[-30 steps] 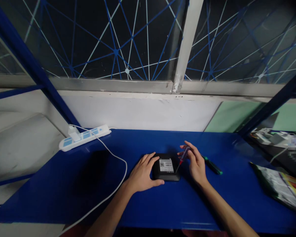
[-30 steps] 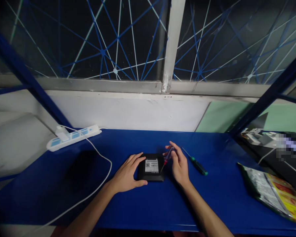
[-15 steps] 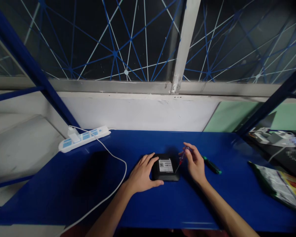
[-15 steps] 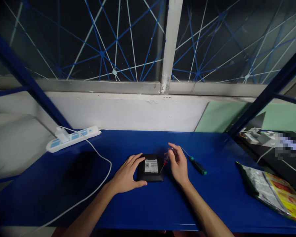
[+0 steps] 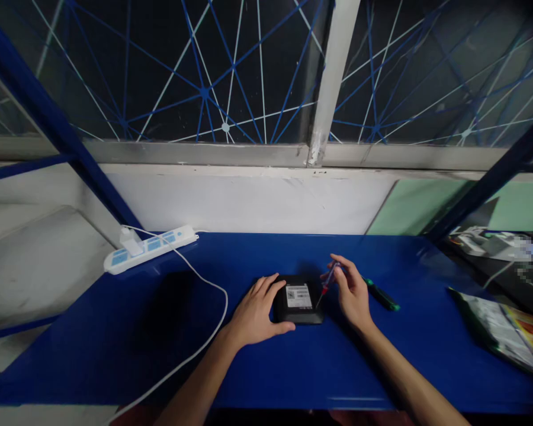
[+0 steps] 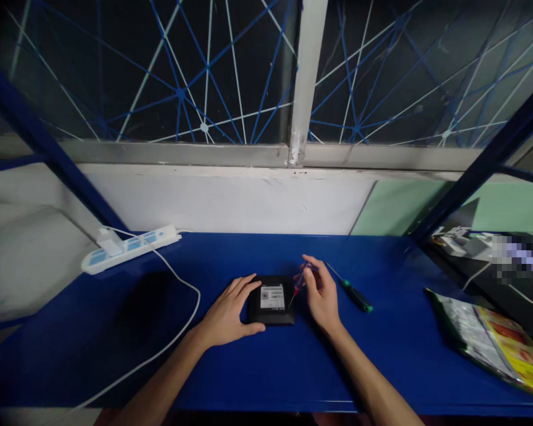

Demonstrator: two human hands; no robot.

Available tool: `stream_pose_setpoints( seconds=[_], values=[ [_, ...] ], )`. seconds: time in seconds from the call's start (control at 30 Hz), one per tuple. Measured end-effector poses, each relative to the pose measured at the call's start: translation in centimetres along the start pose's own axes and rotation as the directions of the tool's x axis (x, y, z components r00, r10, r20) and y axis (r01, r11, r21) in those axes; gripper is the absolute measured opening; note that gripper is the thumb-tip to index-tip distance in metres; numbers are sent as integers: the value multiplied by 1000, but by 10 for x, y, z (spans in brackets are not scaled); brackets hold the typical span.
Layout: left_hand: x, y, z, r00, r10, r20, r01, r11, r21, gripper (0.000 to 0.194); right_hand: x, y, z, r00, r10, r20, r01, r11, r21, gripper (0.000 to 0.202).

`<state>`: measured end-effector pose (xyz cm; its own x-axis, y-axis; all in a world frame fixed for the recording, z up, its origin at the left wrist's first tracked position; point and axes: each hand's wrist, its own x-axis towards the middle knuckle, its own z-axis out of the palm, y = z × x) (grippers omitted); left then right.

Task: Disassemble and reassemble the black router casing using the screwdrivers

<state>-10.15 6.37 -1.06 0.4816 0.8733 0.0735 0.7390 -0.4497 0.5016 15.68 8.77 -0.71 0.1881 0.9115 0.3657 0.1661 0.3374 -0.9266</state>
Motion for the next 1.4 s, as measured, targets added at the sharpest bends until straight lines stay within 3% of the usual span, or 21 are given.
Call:
stream_pose_setpoints(
  seconds=[0.2, 0.47, 0.63, 0.87, 1.13, 1.4],
  values=[
    [0, 1, 0, 1000, -12, 5, 12, 1000, 23, 91, 1, -1, 0, 997, 58, 54, -63, 994, 95, 42],
    [0, 0, 0, 1000, -14, 8, 14, 1000, 25, 92, 1, 0, 2, 999, -33, -11, 33, 999, -30, 37],
    [0, 2, -1, 1000, -21, 18, 20, 999, 31, 92, -1, -3, 3, 998, 38, 52, -41, 997, 72, 42],
    [1, 2, -1, 999, -25, 23, 24, 1000, 16, 92, 1, 0, 3, 1000, -12, -14, 12, 1000, -28, 38],
    [0, 0, 1, 1000, -17, 13, 16, 999, 37, 92, -2, -14, 12, 996, 67, -51, -54, 976, 212, 36],
    [3, 2, 3, 999, 21, -40, -18, 997, 76, 92, -19, -8, 29, 998, 49, 39, -57, 974, 221, 35]
  ],
)
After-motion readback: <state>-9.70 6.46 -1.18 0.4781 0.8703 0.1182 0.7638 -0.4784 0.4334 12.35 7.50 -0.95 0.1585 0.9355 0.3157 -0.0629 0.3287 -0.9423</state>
